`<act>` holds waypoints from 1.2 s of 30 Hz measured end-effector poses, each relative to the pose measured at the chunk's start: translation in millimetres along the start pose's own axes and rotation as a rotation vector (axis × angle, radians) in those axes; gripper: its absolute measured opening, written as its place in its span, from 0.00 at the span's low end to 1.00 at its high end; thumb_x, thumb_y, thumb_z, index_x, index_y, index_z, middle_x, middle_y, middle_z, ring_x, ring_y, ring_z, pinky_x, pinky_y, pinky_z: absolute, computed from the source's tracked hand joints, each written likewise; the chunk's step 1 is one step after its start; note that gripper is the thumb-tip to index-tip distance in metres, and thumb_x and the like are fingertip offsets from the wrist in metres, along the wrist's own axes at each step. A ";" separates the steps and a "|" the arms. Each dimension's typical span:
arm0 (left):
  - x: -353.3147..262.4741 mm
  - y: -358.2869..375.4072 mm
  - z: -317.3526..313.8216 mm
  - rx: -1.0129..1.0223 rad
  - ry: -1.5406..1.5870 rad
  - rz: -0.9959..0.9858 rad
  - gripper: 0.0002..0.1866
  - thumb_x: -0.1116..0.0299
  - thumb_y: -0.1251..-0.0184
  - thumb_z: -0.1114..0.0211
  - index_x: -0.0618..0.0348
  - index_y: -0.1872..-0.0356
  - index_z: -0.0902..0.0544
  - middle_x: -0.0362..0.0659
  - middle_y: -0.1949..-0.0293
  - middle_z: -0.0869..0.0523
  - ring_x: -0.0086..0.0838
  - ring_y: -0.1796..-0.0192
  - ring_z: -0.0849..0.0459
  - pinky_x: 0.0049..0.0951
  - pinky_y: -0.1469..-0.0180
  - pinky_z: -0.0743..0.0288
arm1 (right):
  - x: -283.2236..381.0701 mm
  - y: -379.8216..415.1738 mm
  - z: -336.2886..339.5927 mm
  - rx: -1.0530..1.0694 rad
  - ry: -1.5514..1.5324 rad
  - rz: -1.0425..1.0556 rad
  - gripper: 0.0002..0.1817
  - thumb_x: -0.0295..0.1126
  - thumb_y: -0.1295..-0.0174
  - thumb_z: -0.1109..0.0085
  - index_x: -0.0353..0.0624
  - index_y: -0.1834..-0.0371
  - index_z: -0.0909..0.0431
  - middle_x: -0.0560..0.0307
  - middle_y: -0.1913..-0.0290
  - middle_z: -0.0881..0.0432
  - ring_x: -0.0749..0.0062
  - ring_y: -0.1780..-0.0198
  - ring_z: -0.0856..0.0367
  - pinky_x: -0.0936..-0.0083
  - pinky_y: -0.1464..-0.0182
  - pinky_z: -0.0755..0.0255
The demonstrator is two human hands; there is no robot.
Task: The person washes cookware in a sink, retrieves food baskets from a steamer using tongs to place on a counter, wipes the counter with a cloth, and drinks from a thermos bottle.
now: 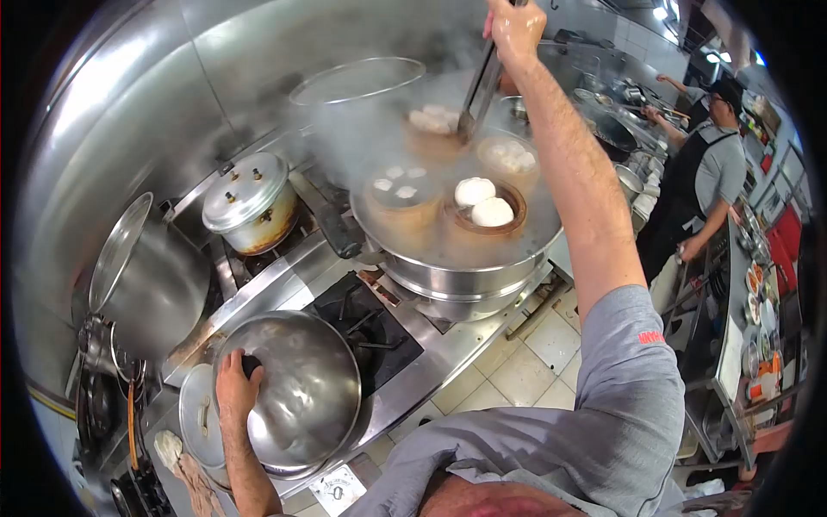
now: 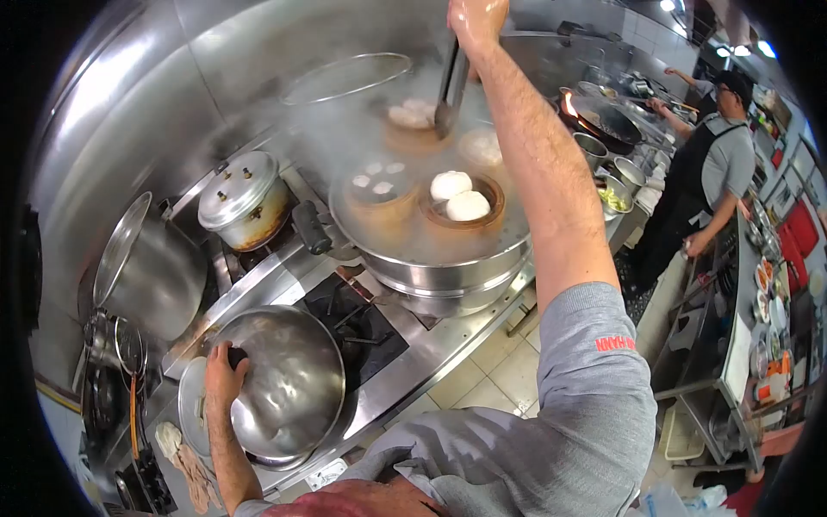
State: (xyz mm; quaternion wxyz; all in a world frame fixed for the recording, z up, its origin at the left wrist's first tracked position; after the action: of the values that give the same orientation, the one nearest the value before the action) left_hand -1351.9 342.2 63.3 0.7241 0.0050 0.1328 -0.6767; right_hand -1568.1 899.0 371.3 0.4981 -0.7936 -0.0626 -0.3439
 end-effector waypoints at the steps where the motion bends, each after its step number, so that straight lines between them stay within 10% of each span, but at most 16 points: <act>1: 1.0 0.2 -1.3 0.008 -0.005 0.000 0.26 0.64 0.50 0.33 0.60 0.49 0.28 0.52 0.52 0.25 0.48 0.49 0.27 0.42 0.48 0.32 | 17.2 -7.8 4.0 -0.001 -0.026 0.026 0.14 0.33 0.48 0.41 0.39 0.87 0.28 0.60 0.90 0.30 0.74 0.90 0.32 0.76 0.87 0.40; 15: 17.3 19.6 4.9 -0.119 0.205 -0.067 0.30 0.74 0.52 0.31 0.63 0.45 0.31 0.53 0.43 0.32 0.47 0.41 0.33 0.38 0.39 0.38 | 83.1 -1.0 90.9 -0.038 0.152 0.102 0.10 0.30 0.47 0.45 0.40 0.82 0.31 0.60 0.88 0.31 0.74 0.91 0.32 0.77 0.89 0.39; 29: 15.0 19.1 7.7 -0.054 0.393 0.023 0.28 0.73 0.48 0.33 0.62 0.43 0.31 0.54 0.41 0.34 0.47 0.40 0.33 0.37 0.39 0.38 | 112.8 14.8 46.1 0.029 -0.177 0.111 0.21 0.51 0.38 0.47 0.43 0.75 0.30 0.61 0.84 0.28 0.75 0.85 0.28 0.80 0.83 0.32; 36: -17.1 34.5 27.9 -0.355 0.184 -0.143 0.18 0.74 0.46 0.35 0.63 0.52 0.26 0.53 0.48 0.28 0.43 0.44 0.28 0.32 0.52 0.28 | -22.9 51.2 -13.7 0.100 -0.189 -0.136 0.18 0.42 0.39 0.43 0.40 0.78 0.29 0.60 0.86 0.29 0.74 0.87 0.29 0.78 0.85 0.34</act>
State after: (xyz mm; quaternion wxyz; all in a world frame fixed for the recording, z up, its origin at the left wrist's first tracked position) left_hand -1313.7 356.7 87.7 0.6485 -0.0705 0.3155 -0.6892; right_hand -1569.4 867.8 322.8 0.5047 -0.7904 -0.1800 -0.2968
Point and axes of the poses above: each hand's wrist, its own y-axis away from the middle knuckle, its own z-axis out of the back of the hand, x = y × z, the point moved 8 cm from there along -y, towards the middle knuckle
